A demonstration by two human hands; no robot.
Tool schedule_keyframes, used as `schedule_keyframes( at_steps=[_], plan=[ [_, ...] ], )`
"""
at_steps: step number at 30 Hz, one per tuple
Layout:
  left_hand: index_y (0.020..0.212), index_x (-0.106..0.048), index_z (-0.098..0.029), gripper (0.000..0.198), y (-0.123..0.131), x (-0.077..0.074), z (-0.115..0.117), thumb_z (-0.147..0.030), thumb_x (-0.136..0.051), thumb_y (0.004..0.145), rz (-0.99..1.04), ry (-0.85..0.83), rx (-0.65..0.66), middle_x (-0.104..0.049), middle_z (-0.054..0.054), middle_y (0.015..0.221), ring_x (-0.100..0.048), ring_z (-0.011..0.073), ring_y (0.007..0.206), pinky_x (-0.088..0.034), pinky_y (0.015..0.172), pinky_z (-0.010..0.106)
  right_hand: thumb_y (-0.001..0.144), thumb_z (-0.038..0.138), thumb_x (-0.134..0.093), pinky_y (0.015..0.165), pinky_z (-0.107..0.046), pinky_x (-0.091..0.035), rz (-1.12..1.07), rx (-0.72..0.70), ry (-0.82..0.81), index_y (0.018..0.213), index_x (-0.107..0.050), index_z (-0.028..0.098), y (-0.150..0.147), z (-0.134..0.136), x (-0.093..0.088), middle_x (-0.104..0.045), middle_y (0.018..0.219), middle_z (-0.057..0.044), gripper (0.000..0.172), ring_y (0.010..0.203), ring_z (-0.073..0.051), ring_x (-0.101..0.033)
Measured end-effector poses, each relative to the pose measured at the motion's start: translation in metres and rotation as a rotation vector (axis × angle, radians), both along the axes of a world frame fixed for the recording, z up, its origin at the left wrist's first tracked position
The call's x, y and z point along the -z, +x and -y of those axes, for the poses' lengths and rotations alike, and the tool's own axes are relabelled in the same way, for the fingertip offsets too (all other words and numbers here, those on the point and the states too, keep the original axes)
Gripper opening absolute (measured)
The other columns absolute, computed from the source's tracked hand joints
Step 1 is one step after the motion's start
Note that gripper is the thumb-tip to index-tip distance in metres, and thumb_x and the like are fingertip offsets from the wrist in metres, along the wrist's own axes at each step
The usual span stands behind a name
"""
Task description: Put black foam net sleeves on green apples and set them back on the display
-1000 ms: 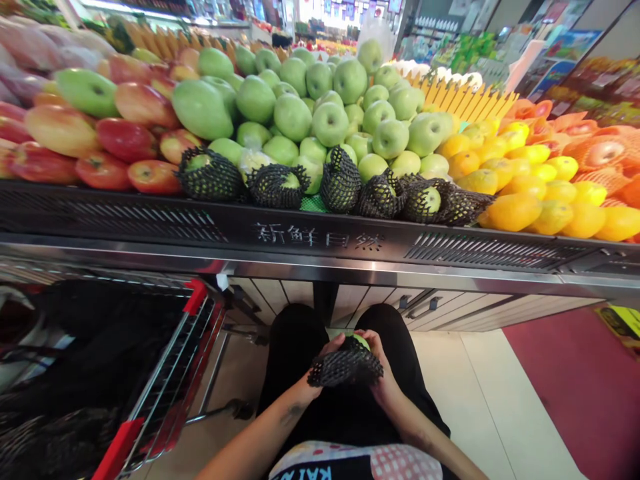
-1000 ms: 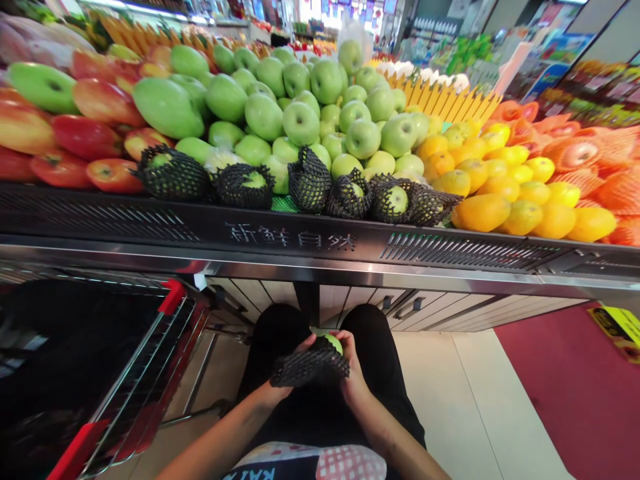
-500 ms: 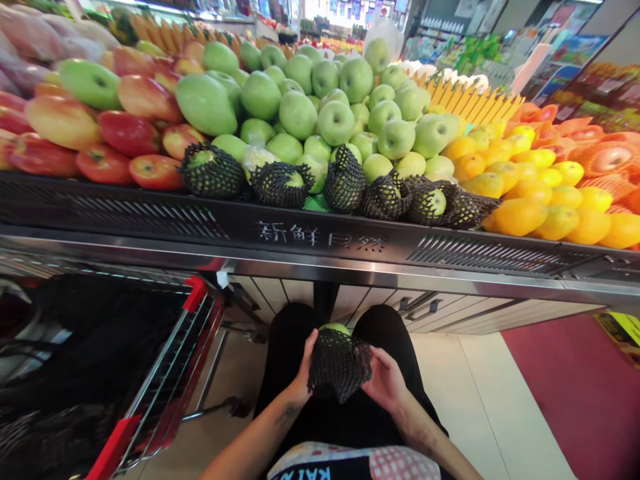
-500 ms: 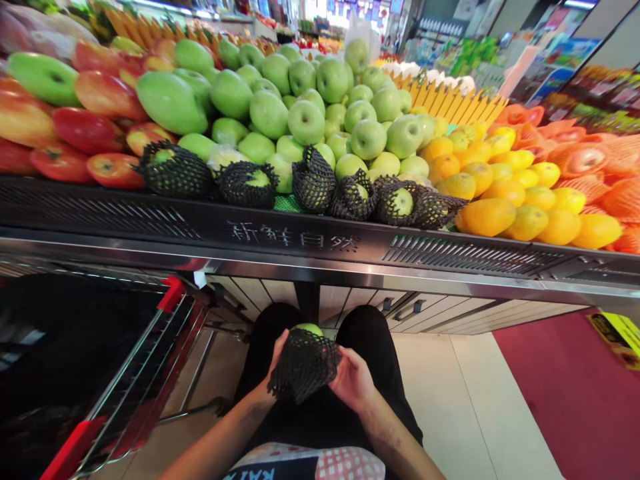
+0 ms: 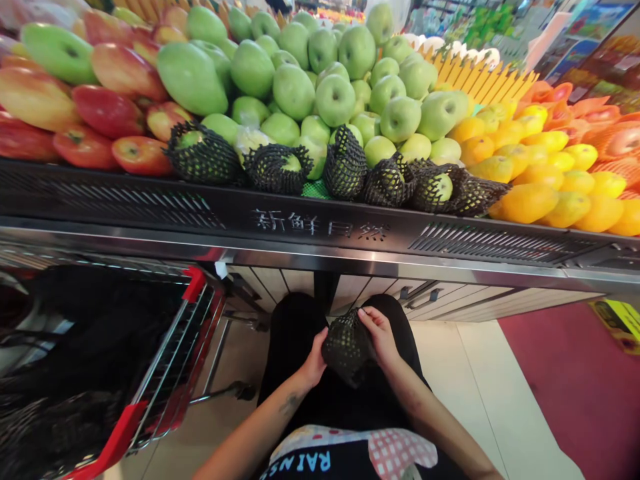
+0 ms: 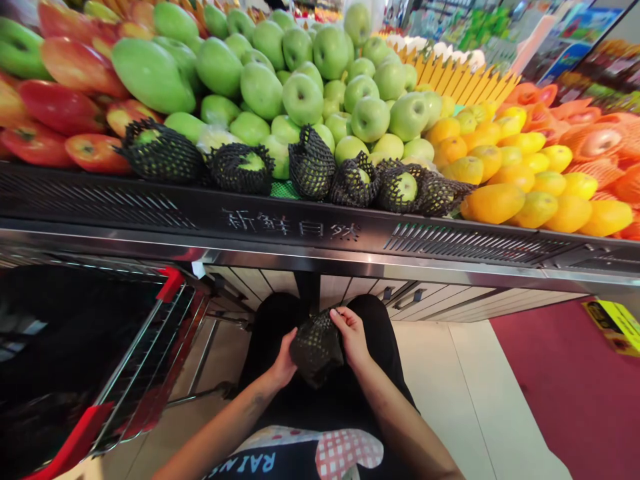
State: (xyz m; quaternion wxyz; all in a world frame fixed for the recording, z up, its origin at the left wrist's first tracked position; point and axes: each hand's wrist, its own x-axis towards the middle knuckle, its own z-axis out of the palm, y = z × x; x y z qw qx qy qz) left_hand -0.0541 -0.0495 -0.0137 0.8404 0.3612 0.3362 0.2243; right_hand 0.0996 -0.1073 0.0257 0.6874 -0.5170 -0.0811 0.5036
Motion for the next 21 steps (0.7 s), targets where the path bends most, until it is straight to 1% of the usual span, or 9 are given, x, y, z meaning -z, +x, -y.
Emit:
schedule_keyframes(
  at_steps=[4, 6, 9, 11, 13, 14, 16, 18, 21],
  plan=[
    [0.082, -0.073, -0.017, 0.058, 0.007, -0.016, -0.009, -0.072, -0.07, 0.065, -0.015, -0.139, -0.031, -0.077, 0.005, 0.086, -0.068, 0.0286, 0.101, -0.05, 0.097, 0.041, 0.065, 0.044, -0.087, 0.052, -0.02, -0.038, -0.04, -0.11, -0.048, 0.067, -0.07, 0.016, -0.004, -0.005, 0.01, -0.065, 0.06, 0.002, 0.033, 0.052, -0.008, -0.051],
    [0.078, -0.072, -0.017, 0.06, 0.008, -0.023, -0.014, -0.075, -0.07, 0.06, -0.034, -0.195, -0.093, -0.076, 0.004, 0.08, -0.069, 0.0285, 0.099, -0.051, 0.095, 0.04, 0.068, 0.051, -0.084, 0.052, -0.02, -0.038, -0.064, -0.158, -0.044, 0.068, -0.07, 0.016, -0.008, -0.001, 0.013, -0.065, 0.061, 0.002, 0.038, 0.053, -0.008, -0.051],
    [0.074, -0.07, -0.018, 0.062, 0.007, -0.028, -0.021, -0.076, -0.073, 0.053, -0.087, -0.231, -0.186, -0.075, 0.003, 0.074, -0.069, 0.0278, 0.098, -0.052, 0.093, 0.038, 0.069, 0.067, -0.075, 0.054, -0.023, -0.044, -0.112, -0.217, -0.008, 0.089, -0.074, 0.02, -0.015, 0.012, 0.011, -0.07, 0.078, -0.001, 0.051, 0.061, -0.012, -0.057],
    [0.074, -0.07, -0.016, 0.061, 0.005, -0.028, -0.024, -0.075, -0.072, 0.056, -0.125, -0.177, -0.192, -0.075, 0.003, 0.074, -0.068, 0.0268, 0.096, -0.052, 0.091, 0.036, 0.061, 0.066, -0.081, 0.057, -0.026, -0.049, -0.145, -0.267, 0.02, 0.108, -0.071, 0.024, -0.019, 0.022, 0.01, -0.073, 0.096, -0.004, 0.064, 0.071, -0.016, -0.063],
    [0.073, -0.07, -0.016, 0.059, 0.002, -0.03, -0.025, -0.074, -0.065, 0.067, -0.209, -0.008, -0.136, -0.075, 0.005, 0.076, -0.068, 0.0258, 0.092, -0.052, 0.087, 0.035, 0.051, 0.05, -0.092, 0.066, -0.032, -0.055, -0.187, -0.301, 0.032, 0.121, -0.065, 0.026, -0.023, 0.03, 0.011, -0.072, 0.108, -0.006, 0.078, 0.081, -0.021, -0.068],
    [0.073, -0.07, -0.016, 0.058, 0.001, -0.032, -0.025, -0.073, -0.06, 0.074, -0.275, 0.116, -0.091, -0.075, 0.006, 0.077, -0.068, 0.0256, 0.089, -0.051, 0.085, 0.035, 0.049, 0.041, -0.094, 0.07, -0.036, -0.057, -0.207, -0.305, 0.029, 0.123, -0.064, 0.025, -0.025, 0.032, 0.012, -0.073, 0.109, -0.007, 0.081, 0.086, -0.023, -0.069],
    [0.074, -0.071, -0.016, 0.057, 0.0, -0.039, -0.024, -0.067, -0.048, 0.086, -0.434, 0.4, 0.028, -0.075, 0.008, 0.079, -0.068, 0.0254, 0.085, -0.05, 0.082, 0.036, 0.052, 0.031, -0.092, 0.08, -0.043, -0.058, -0.232, -0.283, 0.011, 0.119, -0.066, 0.023, -0.03, 0.035, 0.014, -0.074, 0.105, -0.008, 0.072, 0.092, -0.027, -0.07],
    [0.079, -0.073, -0.018, 0.055, 0.0, -0.049, -0.022, -0.058, -0.04, 0.094, -0.598, 0.664, 0.122, -0.075, 0.009, 0.084, -0.067, 0.0257, 0.085, -0.048, 0.082, 0.038, 0.056, 0.029, -0.089, 0.086, -0.046, -0.057, -0.226, -0.242, -0.008, 0.111, -0.069, 0.021, -0.033, 0.034, 0.016, -0.076, 0.099, -0.007, 0.059, 0.096, -0.028, -0.07],
    [0.087, -0.074, -0.021, 0.044, 0.001, -0.061, -0.021, -0.048, -0.041, 0.097, -0.754, 1.017, 0.108, -0.074, 0.008, 0.095, -0.064, 0.0262, 0.094, -0.046, 0.085, 0.038, 0.053, 0.025, -0.089, 0.092, -0.047, -0.056, -0.202, -0.185, -0.017, 0.109, -0.07, 0.021, -0.035, 0.032, 0.017, -0.076, 0.099, -0.007, 0.059, 0.103, -0.03, -0.069]
  ],
)
